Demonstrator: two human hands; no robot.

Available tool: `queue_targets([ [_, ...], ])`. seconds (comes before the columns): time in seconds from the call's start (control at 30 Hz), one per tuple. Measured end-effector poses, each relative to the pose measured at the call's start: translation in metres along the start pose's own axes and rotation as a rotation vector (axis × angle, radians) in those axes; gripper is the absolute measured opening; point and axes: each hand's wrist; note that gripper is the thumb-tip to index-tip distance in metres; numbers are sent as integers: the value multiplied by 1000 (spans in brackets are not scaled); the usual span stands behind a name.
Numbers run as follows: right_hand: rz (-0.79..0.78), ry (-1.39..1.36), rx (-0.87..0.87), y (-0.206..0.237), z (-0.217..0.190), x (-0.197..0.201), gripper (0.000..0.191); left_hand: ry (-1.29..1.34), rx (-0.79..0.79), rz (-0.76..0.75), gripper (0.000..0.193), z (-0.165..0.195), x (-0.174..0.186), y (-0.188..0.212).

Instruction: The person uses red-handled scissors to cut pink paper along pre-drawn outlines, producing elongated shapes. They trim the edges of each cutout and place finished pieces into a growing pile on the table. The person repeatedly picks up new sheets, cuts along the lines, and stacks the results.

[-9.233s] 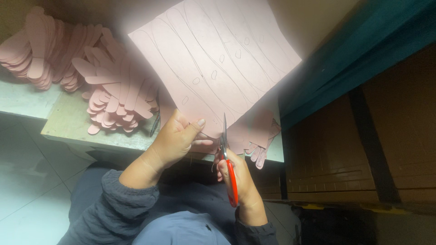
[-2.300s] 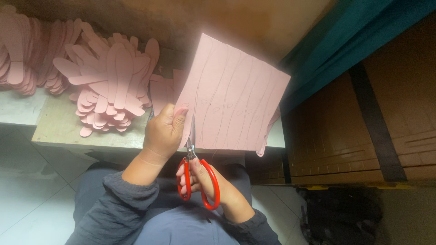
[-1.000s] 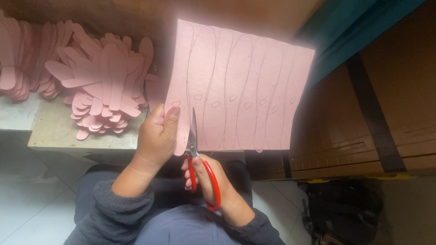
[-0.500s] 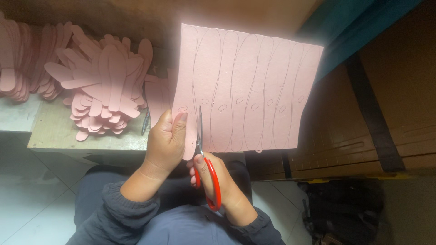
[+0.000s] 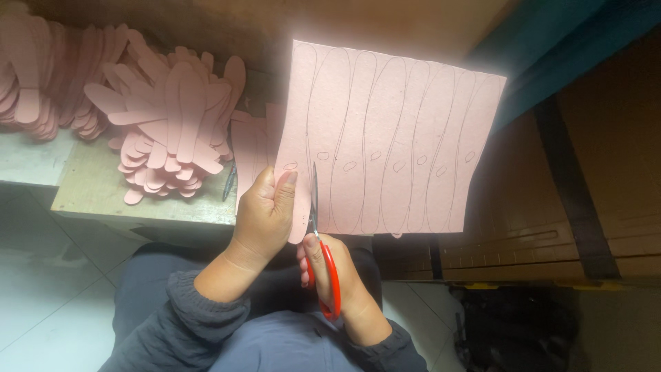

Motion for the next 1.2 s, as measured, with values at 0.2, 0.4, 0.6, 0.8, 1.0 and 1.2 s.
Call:
queue_targets([
  [0.2,40,12,-42,-1,2,2,50,4,27,2,27,-3,0,0],
  [0.4,53,-13,-40,-2,2,-1,51,20,32,12,27,-4,-1,0],
  [0.6,57,38,-4,-1,2,-2,53,0,55,14,28,-7,-1,0],
  [0.8,75,88,-10,-3,4,0,52,21,-23,36,25,-7,-2,-1],
  [1.0,-70,-145,18,1,-1,8,52,13,72,-19,27,-5,1,-1],
  [1.2,-123,-249,59,2,-3,9,52,22,77,-62,26,-2,2,-1],
])
Point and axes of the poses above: each hand's wrist, its own y-axis away from the middle knuckle, its own x-axis out of the back of the hand, z = x × y, and after that the axes turned 13 degrees about -z, right-handed
